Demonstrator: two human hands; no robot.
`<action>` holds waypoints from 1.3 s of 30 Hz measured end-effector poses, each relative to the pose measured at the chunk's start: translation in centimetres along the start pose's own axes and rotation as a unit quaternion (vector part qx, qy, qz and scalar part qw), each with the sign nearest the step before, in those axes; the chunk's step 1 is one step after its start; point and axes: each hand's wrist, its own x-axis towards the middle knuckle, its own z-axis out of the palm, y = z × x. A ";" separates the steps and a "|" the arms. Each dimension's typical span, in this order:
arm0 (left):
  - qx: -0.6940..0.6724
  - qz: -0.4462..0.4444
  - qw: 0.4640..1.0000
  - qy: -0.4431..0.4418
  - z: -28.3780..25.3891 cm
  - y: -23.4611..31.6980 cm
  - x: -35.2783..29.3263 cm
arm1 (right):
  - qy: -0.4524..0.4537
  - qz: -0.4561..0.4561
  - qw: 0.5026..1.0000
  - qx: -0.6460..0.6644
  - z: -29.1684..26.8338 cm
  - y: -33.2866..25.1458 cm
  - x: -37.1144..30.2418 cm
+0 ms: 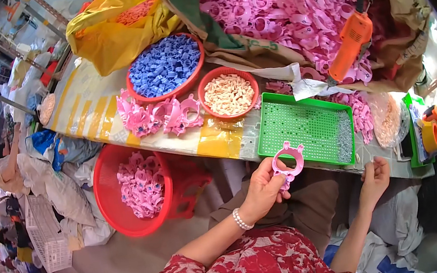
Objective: Assembling small plastic toy components by hand and using a glue gun.
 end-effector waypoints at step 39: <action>-0.208 0.049 0.976 -0.034 -1.7 1.5 0.1 | -0.360 0.023 0.919 0.157 11.2 -11.4 -7.6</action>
